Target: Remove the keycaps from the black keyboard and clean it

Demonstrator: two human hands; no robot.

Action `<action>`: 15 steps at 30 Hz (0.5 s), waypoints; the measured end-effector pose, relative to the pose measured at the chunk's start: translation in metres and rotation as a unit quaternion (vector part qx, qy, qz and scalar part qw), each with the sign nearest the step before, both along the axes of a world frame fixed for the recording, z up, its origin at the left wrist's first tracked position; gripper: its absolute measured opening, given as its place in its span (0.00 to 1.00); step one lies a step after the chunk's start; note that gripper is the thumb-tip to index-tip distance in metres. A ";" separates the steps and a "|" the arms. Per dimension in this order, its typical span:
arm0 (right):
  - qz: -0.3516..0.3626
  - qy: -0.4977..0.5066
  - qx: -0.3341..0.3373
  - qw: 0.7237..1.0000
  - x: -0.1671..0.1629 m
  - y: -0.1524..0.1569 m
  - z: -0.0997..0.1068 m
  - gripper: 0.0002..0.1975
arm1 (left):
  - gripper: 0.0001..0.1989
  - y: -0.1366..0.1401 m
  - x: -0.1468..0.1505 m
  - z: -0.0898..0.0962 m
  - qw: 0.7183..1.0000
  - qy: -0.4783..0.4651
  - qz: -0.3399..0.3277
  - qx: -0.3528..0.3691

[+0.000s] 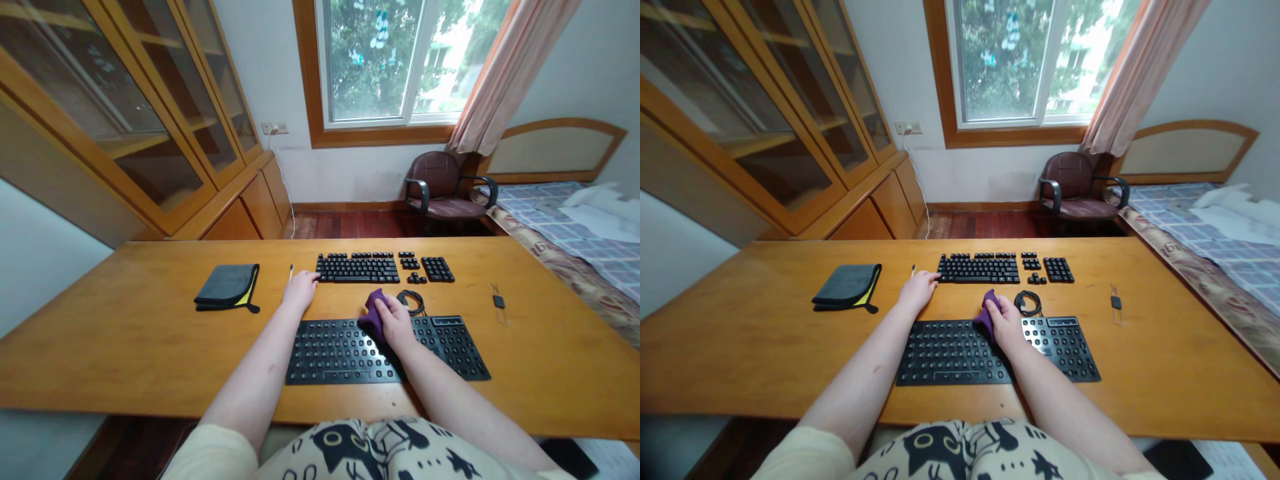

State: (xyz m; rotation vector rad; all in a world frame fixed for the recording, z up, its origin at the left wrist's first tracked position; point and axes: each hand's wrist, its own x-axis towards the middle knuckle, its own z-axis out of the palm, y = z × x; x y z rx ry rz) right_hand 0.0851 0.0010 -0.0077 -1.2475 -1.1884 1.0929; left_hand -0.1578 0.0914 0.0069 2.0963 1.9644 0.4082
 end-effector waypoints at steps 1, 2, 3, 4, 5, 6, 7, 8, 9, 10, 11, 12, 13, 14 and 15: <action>-0.005 0.004 0.001 1.000 -0.001 0.000 0.001 0.17 | 0.14 0.001 0.001 -0.002 1.000 0.003 0.001 -0.003; -0.007 0.010 0.002 1.000 -0.001 0.000 0.002 0.17 | 0.13 0.001 0.002 -0.005 1.000 0.004 0.002 -0.005; -0.009 0.016 0.002 1.000 -0.002 -0.001 0.002 0.17 | 0.13 0.001 0.002 -0.006 1.000 0.004 0.003 -0.006; -0.011 0.019 0.002 1.000 -0.002 -0.001 0.003 0.17 | 0.12 0.000 0.001 -0.008 1.000 0.003 0.006 -0.005; -0.011 0.020 0.002 1.000 -0.002 -0.002 0.003 0.17 | 0.12 -0.001 0.001 -0.009 1.000 0.001 0.009 -0.003; -0.008 0.018 0.001 1.000 -0.002 -0.002 0.003 0.16 | 0.12 -0.002 -0.001 -0.009 1.000 -0.002 0.012 -0.001; -0.006 0.015 0.001 1.000 -0.003 -0.003 0.003 0.16 | 0.12 -0.003 -0.003 -0.009 1.000 -0.005 0.017 0.001; -0.004 0.010 0.003 1.000 -0.003 -0.003 0.003 0.16 | 0.12 -0.004 -0.004 -0.009 1.000 -0.009 0.021 0.003; -0.001 0.005 0.005 1.000 -0.003 -0.003 0.004 0.17 | 0.11 -0.005 -0.006 -0.007 1.000 -0.014 0.026 0.005; 0.002 0.002 0.006 1.000 -0.004 -0.003 0.004 0.17 | 0.10 -0.006 -0.008 -0.006 0.999 -0.019 0.032 0.008; 0.006 0.001 0.005 1.000 -0.004 -0.003 0.004 0.17 | 0.10 -0.007 -0.009 -0.004 0.999 -0.026 0.037 0.010; 0.010 0.003 0.005 1.000 -0.005 -0.003 0.005 0.17 | 0.10 -0.010 -0.010 -0.001 0.998 -0.035 0.042 0.015; 0.016 0.009 0.004 1.000 -0.005 -0.003 0.005 0.17 | 0.10 -0.014 -0.009 0.002 0.998 -0.044 0.046 0.021; 0.025 0.018 0.002 1.000 -0.005 -0.002 0.006 0.17 | 0.12 -0.020 -0.006 0.006 0.997 -0.052 0.049 0.027; 0.036 0.033 0.000 0.999 -0.005 -0.002 0.007 0.17 | 0.13 -0.027 -0.002 0.009 0.996 -0.068 0.050 0.036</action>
